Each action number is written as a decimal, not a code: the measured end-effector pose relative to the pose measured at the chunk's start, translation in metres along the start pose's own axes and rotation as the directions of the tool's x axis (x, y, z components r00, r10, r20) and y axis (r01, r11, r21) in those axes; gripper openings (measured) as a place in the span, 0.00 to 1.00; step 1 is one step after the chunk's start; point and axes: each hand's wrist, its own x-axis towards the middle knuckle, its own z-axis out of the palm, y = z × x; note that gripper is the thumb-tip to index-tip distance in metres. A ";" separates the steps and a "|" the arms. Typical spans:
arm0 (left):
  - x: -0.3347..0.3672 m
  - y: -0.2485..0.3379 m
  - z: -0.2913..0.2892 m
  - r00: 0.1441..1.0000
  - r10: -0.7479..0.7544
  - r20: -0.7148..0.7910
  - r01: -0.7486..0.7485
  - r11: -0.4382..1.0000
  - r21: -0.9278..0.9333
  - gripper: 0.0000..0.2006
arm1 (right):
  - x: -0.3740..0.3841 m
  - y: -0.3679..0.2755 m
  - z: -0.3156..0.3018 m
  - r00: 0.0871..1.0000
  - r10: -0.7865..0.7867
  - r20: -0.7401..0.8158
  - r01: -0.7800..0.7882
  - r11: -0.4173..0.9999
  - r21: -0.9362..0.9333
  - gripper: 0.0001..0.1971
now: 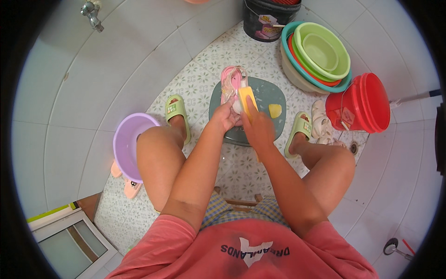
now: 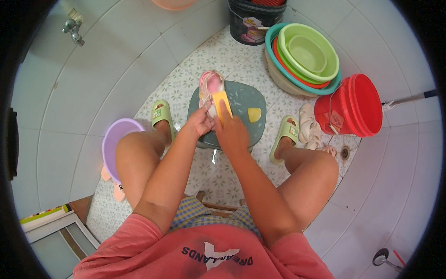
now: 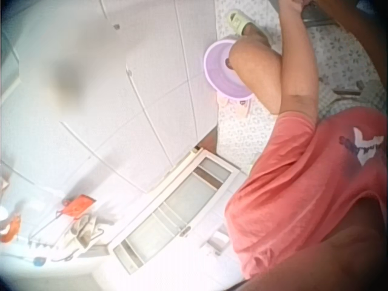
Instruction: The person scrubs a shoe with a brush while holding it over a small stool.
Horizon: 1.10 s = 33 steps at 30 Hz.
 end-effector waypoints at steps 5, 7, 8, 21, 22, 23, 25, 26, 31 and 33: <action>0.005 0.001 -0.009 0.996 -0.076 0.053 0.080 0.993 -0.083 0.19 | -0.017 -0.009 0.018 0.997 -0.027 0.076 0.037 0.989 -0.142 0.26; -0.005 0.001 0.001 0.996 -0.072 0.048 0.073 0.997 -0.035 0.19 | -0.043 -0.001 0.014 0.996 0.006 0.084 0.003 0.995 -0.105 0.26; -0.005 0.001 -0.002 0.997 -0.058 0.045 0.059 0.998 -0.027 0.19 | -0.049 0.001 0.011 0.995 0.017 0.097 -0.011 0.998 -0.065 0.26; -0.002 0.003 -0.001 1.000 -0.017 -0.019 0.017 1.000 -0.017 0.18 | -0.016 0.005 0.016 0.997 -0.069 -0.020 0.069 0.997 -0.026 0.26; 0.004 0.001 -0.006 1.000 0.004 -0.007 -0.004 1.000 -0.028 0.19 | -0.031 0.015 0.019 0.997 -0.078 -0.014 0.077 0.996 -0.035 0.26; 0.002 0.000 -0.006 1.000 0.003 0.009 -0.002 1.000 -0.011 0.18 | -0.043 0.019 0.014 0.999 -0.035 0.031 0.035 0.999 -0.023 0.26; 0.000 0.000 -0.005 0.999 0.000 0.045 -0.002 1.000 0.028 0.18 | -0.059 0.025 0.001 0.992 0.052 0.116 -0.052 0.999 -0.006 0.27; 0.003 -0.001 -0.006 1.000 0.012 0.019 -0.012 1.000 0.003 0.18 | -0.059 0.026 0.001 0.998 0.039 0.056 -0.040 0.999 0.024 0.27; 0.005 -0.002 -0.004 0.999 0.026 -0.048 -0.026 1.000 0.006 0.16 | -0.022 0.010 -0.005 0.987 -0.047 -0.155 0.077 0.979 0.191 0.26; 0.004 -0.002 -0.005 0.999 0.006 -0.039 -0.004 0.998 0.058 0.18 | 0.001 -0.003 -0.001 0.994 -0.031 -0.108 0.043 0.992 0.116 0.26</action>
